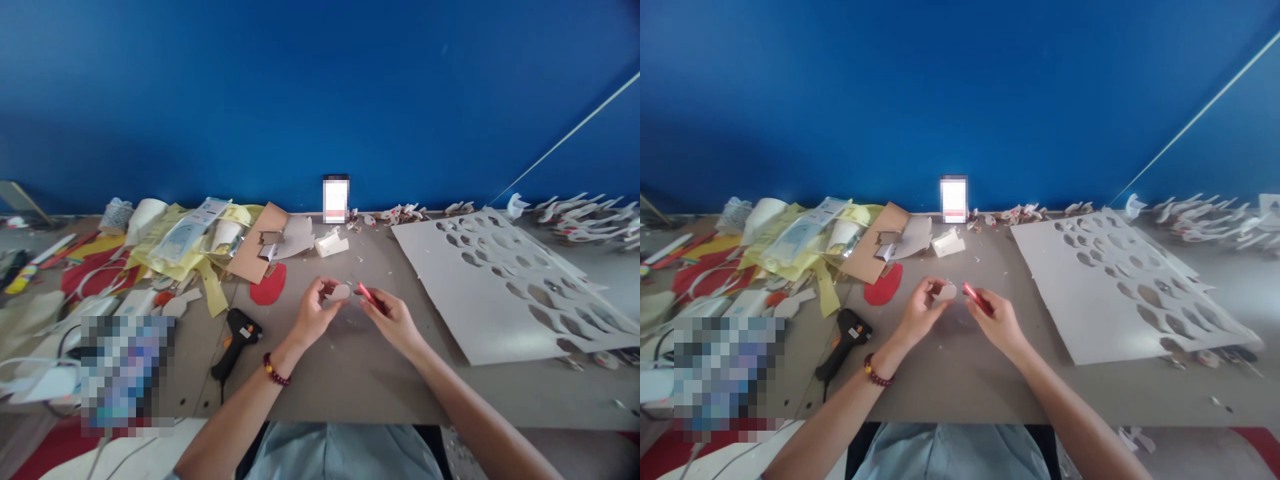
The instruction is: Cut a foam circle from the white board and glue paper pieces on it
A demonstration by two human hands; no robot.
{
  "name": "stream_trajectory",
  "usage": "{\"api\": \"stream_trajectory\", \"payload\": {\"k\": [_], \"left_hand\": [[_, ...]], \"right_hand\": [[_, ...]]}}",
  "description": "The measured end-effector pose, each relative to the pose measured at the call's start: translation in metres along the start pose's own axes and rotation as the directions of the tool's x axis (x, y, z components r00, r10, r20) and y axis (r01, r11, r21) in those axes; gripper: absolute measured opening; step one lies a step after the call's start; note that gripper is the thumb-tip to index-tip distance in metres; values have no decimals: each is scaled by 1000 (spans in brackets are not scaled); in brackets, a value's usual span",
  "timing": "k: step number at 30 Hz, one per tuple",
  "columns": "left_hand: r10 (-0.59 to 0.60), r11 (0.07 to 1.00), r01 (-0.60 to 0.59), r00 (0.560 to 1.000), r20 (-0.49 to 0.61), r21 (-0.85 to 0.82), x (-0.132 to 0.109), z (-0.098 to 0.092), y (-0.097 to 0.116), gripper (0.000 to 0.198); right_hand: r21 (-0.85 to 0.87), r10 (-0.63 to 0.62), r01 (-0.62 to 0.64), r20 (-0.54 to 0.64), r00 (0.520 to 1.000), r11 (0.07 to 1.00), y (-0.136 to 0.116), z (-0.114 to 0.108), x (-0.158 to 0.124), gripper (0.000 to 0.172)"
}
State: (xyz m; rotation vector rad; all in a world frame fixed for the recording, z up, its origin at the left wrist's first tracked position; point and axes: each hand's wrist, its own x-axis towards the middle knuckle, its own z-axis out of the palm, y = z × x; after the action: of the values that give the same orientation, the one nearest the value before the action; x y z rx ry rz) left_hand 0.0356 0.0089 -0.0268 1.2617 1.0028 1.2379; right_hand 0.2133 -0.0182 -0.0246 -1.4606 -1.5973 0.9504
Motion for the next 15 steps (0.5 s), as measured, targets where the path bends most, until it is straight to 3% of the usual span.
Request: {"api": "stream_trajectory", "payload": {"k": [9, 15], "left_hand": [[-44, 993, 25, 985, 166, 113, -4, 2, 4, 30], [-66, 984, 38, 986, 155, 176, -6, 3, 5, 33]], "right_hand": [[94, 60, -57, -21, 998, 994, 4, 3, 1, 33], [74, 66, -60, -75, 995, 995, 0, 2, 2, 25]]}}
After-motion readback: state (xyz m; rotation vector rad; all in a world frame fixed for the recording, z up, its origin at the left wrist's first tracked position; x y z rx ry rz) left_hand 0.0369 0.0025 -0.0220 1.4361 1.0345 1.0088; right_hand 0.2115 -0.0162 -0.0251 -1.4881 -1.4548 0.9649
